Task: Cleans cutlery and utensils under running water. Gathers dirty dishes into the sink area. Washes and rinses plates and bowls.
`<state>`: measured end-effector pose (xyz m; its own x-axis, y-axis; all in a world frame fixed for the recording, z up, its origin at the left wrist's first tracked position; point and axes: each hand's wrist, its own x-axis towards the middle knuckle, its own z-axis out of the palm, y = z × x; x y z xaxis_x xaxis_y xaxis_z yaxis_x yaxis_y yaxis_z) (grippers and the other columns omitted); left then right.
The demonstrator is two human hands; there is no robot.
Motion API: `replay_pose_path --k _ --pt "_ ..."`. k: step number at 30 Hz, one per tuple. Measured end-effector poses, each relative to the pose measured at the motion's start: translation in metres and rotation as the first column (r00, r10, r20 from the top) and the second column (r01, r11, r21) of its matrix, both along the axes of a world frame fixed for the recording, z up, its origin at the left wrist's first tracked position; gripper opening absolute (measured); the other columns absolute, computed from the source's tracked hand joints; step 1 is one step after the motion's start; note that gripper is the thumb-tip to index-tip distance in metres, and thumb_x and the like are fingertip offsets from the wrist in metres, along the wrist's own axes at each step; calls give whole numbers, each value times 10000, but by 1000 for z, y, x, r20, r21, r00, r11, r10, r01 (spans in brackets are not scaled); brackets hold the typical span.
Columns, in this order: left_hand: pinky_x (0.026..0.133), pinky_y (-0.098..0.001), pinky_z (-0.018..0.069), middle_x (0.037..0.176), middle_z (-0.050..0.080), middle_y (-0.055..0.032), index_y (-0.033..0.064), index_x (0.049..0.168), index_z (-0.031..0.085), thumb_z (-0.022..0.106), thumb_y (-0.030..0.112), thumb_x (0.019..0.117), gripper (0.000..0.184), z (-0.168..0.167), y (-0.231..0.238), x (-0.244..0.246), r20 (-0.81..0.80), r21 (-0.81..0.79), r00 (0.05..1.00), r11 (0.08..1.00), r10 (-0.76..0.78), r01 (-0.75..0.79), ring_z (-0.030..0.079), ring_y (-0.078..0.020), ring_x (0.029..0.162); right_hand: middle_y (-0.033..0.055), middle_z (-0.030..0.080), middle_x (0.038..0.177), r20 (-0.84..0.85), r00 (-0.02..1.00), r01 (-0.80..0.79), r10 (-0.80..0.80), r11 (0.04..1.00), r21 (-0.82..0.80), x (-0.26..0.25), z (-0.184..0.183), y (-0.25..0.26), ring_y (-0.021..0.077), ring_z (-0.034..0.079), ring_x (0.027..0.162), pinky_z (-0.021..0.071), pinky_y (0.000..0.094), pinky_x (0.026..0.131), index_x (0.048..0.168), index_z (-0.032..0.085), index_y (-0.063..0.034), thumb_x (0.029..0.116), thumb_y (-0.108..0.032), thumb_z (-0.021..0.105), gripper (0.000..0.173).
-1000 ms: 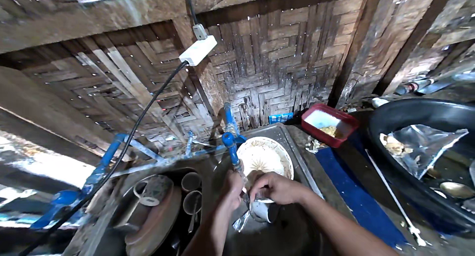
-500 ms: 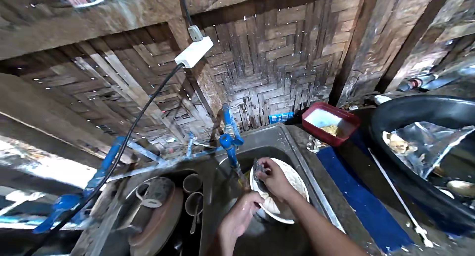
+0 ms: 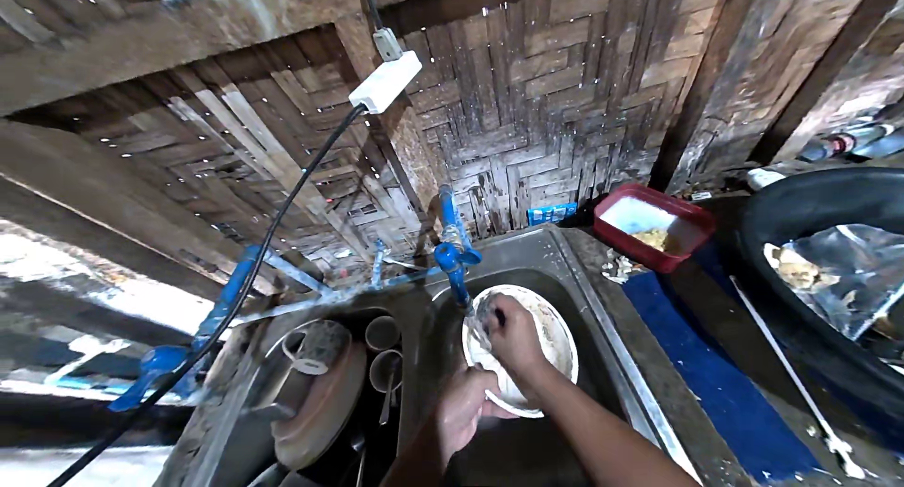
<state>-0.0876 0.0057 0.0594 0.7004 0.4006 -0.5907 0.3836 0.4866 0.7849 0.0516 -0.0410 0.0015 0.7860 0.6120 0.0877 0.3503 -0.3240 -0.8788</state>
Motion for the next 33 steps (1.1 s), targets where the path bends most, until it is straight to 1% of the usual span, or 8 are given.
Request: replay_pose_path --k 2,8,10,15,19,25,29,33 --pt "626 -575 644 1247 620 -241 230 1612 -15 553 -134 825 1036 2 -1 3 -16 44 1000 999 -16 17 731 -422 924 96 704 1021 -48 995 82 -83 997 -13 3 -6 9 218 691 960 576 425 890 1069 701 -68 934 -204 645 200" --pt "531 -535 627 1252 625 -215 267 1626 -6 583 -120 813 1076 -10 10 10 -97 224 995 974 -20 41 733 -382 827 101 679 1164 -232 793 -552 563 826 119 -4 -9 -15 190 649 1056 534 426 969 1196 669 -51 927 -131 674 281" --pt "537 -527 629 1281 610 -215 268 1632 -23 575 -115 833 1069 -9 5 15 -88 244 996 969 -21 42 734 -372 839 102 670 1030 -202 871 -436 447 894 102 -1 -3 -12 202 648 951 545 426 874 1054 653 -37 919 -132 661 165" --pt "551 -555 635 1278 582 -260 269 1620 -76 523 -150 845 1065 -7 -16 17 16 123 996 988 89 -90 734 -417 816 115 715 1076 -147 981 -165 125 939 -300 20 18 7 287 695 1032 556 529 910 1163 661 -111 892 -193 656 284" --pt "549 -531 629 1282 607 -224 235 1624 57 580 -140 830 1022 -20 -7 15 55 233 995 968 81 -92 728 -384 867 179 667 1162 -222 788 -612 574 769 -185 15 22 -10 335 641 1077 511 592 942 1093 679 -27 909 -137 681 215" --pt "575 -550 633 1190 631 -251 189 1604 33 521 -142 847 960 -9 -18 12 60 100 994 991 88 -94 732 -406 829 115 703 1032 -42 993 -112 109 989 -96 9 11 -1 250 696 961 575 457 886 1142 659 -69 975 -243 597 249" --pt "594 -539 632 1092 692 -248 32 1430 357 538 -146 840 642 -7 -5 8 48 82 996 993 77 -80 735 -401 829 109 645 915 1 901 -416 435 861 294 -2 10 -8 188 644 806 559 386 753 1026 616 -25 999 -184 593 163" --pt "615 -547 639 1128 679 -249 58 1475 309 521 -118 879 657 3 -3 14 -8 90 999 995 39 -38 738 -405 851 134 704 1077 9 985 -170 170 979 111 12 28 7 236 686 1013 559 419 947 1145 688 -40 1015 -206 547 253"
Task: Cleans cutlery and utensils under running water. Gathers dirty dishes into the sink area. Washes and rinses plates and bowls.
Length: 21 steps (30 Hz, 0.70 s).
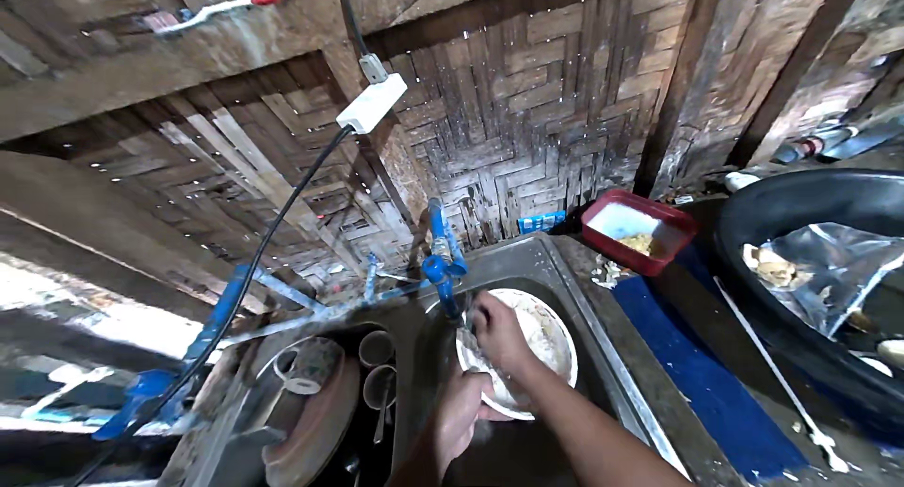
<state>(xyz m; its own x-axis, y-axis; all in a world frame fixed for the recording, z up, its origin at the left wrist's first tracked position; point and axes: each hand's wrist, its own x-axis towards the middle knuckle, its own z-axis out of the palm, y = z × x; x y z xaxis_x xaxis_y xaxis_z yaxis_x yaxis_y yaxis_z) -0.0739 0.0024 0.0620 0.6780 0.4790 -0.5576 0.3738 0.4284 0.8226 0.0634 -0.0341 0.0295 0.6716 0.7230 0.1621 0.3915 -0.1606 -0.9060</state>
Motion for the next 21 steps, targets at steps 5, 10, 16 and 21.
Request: replay_pose_path --k 5,10,16,21 --pt "576 -542 632 1103 682 -252 61 1458 333 544 -132 861 662 -8 4 -5 10 61 999 998 32 -33 736 -408 816 112 713 1159 -16 968 -248 250 965 90 -19 -11 -10 202 684 1063 548 424 983 1225 688 -54 1012 -136 541 272" --pt "576 -535 639 1150 666 -240 145 1564 211 548 -104 872 809 -2 -2 -5 -35 88 999 996 7 -4 739 -393 817 110 717 1139 84 989 -108 118 987 -117 0 6 -8 235 683 1083 541 438 997 1188 709 -95 998 -167 534 268" --pt "568 -492 632 1098 690 -218 127 1535 283 607 -67 911 729 -6 6 -8 -57 192 998 981 -4 15 738 -348 794 110 734 1114 60 981 -189 184 977 96 -28 -3 -11 208 696 1055 552 421 988 1152 736 -59 1001 -135 551 250" --pt "531 -526 628 1239 622 -230 210 1627 73 563 -108 858 965 -4 -5 -3 -59 192 998 981 -3 15 736 -372 818 102 730 1124 28 993 113 -111 987 -116 -6 -4 -2 234 697 1067 554 448 981 1184 718 -97 960 -173 580 273"
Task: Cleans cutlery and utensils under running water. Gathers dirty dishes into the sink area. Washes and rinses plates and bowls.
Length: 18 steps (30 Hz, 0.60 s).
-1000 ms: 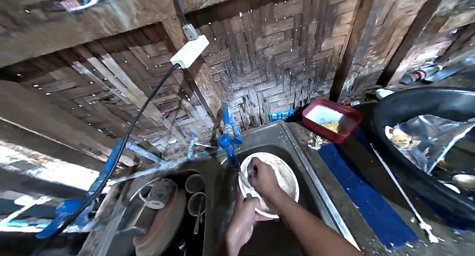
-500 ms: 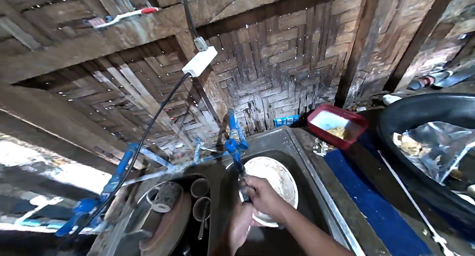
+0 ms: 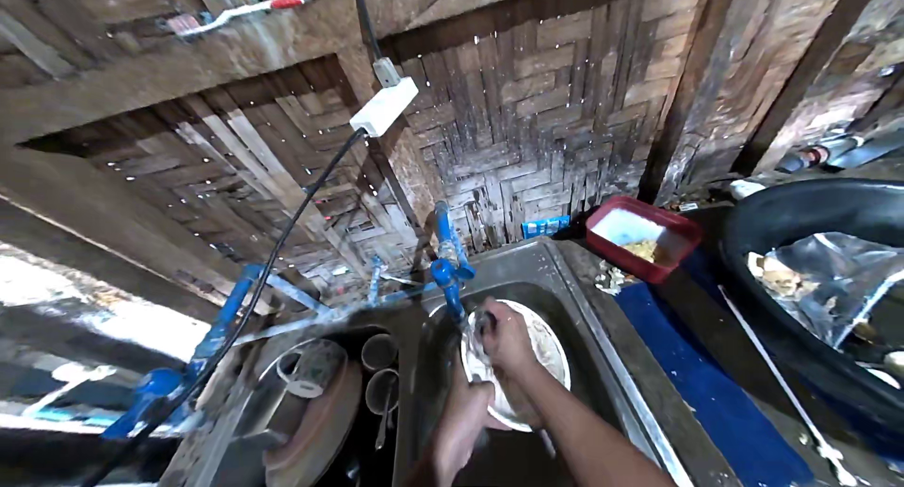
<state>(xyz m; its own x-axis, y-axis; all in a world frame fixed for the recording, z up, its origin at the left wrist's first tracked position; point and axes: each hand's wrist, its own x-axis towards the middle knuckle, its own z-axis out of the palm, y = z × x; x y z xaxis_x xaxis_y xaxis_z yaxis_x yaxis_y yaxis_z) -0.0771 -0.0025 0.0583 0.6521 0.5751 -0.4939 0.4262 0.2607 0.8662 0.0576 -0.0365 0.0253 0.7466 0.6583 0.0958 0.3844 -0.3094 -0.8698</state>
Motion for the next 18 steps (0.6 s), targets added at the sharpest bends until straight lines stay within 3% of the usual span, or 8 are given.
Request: replay_pose_path --k 3,5,6,8,10,13,16,18 --pt "622 -472 654 1349 578 -211 196 1641 17 664 -38 832 1062 -9 -11 3 100 95 995 995 -11 1 739 -309 903 97 733 1083 -136 939 331 -317 938 100 8 -14 13 205 708 1013 574 423 943 1174 708 -82 990 -176 585 240" --pt "872 -406 617 1422 548 -153 161 1630 123 767 87 799 1054 -19 -10 0 206 149 976 988 -69 38 668 -231 1125 93 728 1017 -280 897 414 -342 870 266 3 -17 10 170 717 902 609 374 837 1135 686 -42 969 -136 647 196" --pt "938 -435 594 1435 540 -146 154 1604 201 771 111 806 982 -21 -6 -2 261 100 963 994 -63 38 635 -251 1193 98 718 1011 -342 901 386 -268 855 345 1 -19 5 164 710 882 612 354 811 1123 669 -25 957 -108 661 186" --pt "904 -556 584 1396 553 -172 143 1529 305 686 181 908 730 -16 13 3 291 -75 957 997 -3 25 625 -344 1190 95 698 1012 -351 936 190 -25 874 446 -1 -20 -13 151 685 871 601 323 805 1109 669 -12 946 -94 672 183" --pt "779 -591 613 1333 565 -221 143 1537 224 631 340 1005 698 -1 31 16 144 -82 989 996 -32 44 665 -396 1098 78 686 1004 -279 933 -90 230 895 438 -4 -18 -35 133 651 847 566 316 792 1126 680 -22 948 -130 679 208" --pt "732 -535 634 1311 634 -186 168 1603 185 575 504 1021 777 8 53 28 -75 20 987 989 -143 145 715 -344 1034 86 700 1135 -193 848 -425 493 851 307 -7 -13 -56 151 679 993 572 369 916 1179 686 -57 969 -169 674 239" --pt "751 -518 620 1279 633 -187 103 1523 342 482 312 1095 496 8 53 28 -129 121 984 982 -126 142 699 -324 1037 109 708 1180 -64 845 -531 530 847 1 10 -9 -67 237 671 1099 531 478 1001 1194 711 -105 963 -199 669 253" --pt "747 -496 613 1277 615 -196 90 1528 344 523 131 1049 513 6 46 22 -133 199 986 972 -102 127 689 -308 1025 124 679 1244 43 869 -472 493 852 -227 19 -7 -69 312 632 1173 508 553 1023 1148 749 -177 930 -184 680 229"
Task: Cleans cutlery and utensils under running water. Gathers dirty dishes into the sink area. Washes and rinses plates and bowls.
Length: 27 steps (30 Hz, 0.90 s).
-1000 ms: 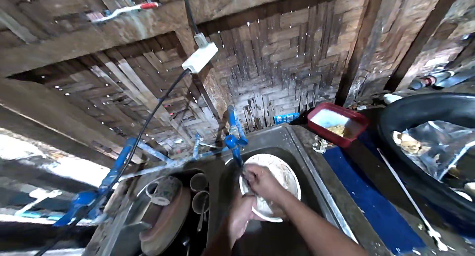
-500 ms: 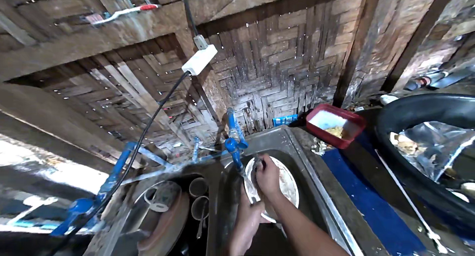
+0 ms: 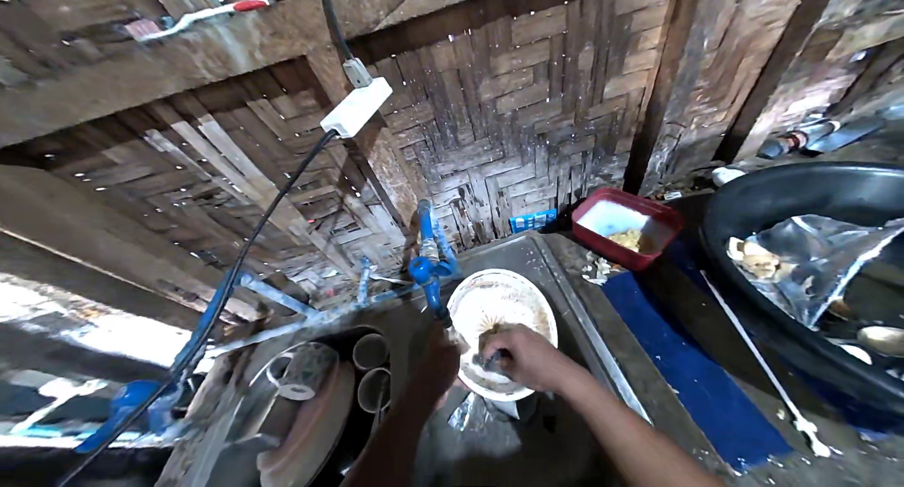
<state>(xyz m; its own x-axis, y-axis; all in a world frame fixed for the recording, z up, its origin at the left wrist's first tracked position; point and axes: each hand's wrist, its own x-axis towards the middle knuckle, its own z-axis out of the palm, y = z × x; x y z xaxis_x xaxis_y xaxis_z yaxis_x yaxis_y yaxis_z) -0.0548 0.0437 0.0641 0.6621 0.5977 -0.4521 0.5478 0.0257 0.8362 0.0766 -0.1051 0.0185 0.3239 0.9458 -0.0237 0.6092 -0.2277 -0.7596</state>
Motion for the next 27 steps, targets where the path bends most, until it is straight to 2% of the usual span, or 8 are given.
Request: replay_pose_path --k 5,10,13,16,19,22,24,27 --pt "694 -509 631 1321 582 -207 142 1596 199 589 5 960 758 4 -17 -7 57 -91 998 996 22 -17 706 -329 1005 174 608 1355 181 930 351 -321 920 -174 10 16 8 370 653 1153 545 553 969 1332 648 -200 978 -196 598 358" --pt "607 -472 640 1101 679 -205 29 1441 348 557 -66 889 598 6 -44 -10 47 -299 999 954 -6 20 739 -329 838 105 679 1137 -106 866 501 -489 852 156 2 5 37 230 674 1037 563 421 935 1182 701 -124 960 -248 645 260" --pt "612 -480 642 1101 686 -221 32 1440 355 535 -63 911 567 8 -40 -7 52 -295 998 955 19 -3 742 -346 836 73 713 1128 -352 906 356 -235 873 333 -10 -8 47 153 689 993 579 359 914 1176 703 -87 959 -200 676 246" --pt "630 -513 633 1090 690 -222 20 1363 452 522 -70 912 466 3 -30 -9 72 -325 995 945 73 -46 731 -366 850 70 709 1087 -406 913 119 39 927 356 -16 -3 50 152 677 951 572 386 884 1172 699 -79 949 -138 671 232" --pt "630 -540 634 1140 678 -241 39 1437 380 505 -61 947 515 -3 -41 -14 70 -341 984 931 162 -129 735 -391 870 110 703 1105 -319 917 329 -239 905 270 -16 -5 65 208 680 1001 567 415 922 1186 698 -84 942 -126 624 258" --pt "620 -524 651 1195 651 -234 73 1510 291 503 -48 978 585 1 -49 -12 77 -279 978 946 193 -165 744 -376 876 124 692 1140 -360 762 630 -538 743 224 -11 -11 89 234 684 1041 569 430 950 1240 688 -104 961 -169 637 291" --pt "627 -517 650 1179 660 -238 58 1484 337 511 -48 969 554 3 -43 -13 41 -277 981 945 192 -173 744 -374 862 125 698 1161 -434 796 568 -422 769 293 -19 -15 90 206 689 1034 574 396 939 1243 683 -73 966 -156 638 293" --pt "633 -518 636 1125 689 -226 63 1435 411 540 -28 975 486 8 -25 -16 -2 -289 982 940 190 -182 739 -373 860 82 712 1155 -360 929 255 -89 859 445 -37 -6 83 153 659 1090 537 344 998 1184 749 -91 1011 -190 586 258"
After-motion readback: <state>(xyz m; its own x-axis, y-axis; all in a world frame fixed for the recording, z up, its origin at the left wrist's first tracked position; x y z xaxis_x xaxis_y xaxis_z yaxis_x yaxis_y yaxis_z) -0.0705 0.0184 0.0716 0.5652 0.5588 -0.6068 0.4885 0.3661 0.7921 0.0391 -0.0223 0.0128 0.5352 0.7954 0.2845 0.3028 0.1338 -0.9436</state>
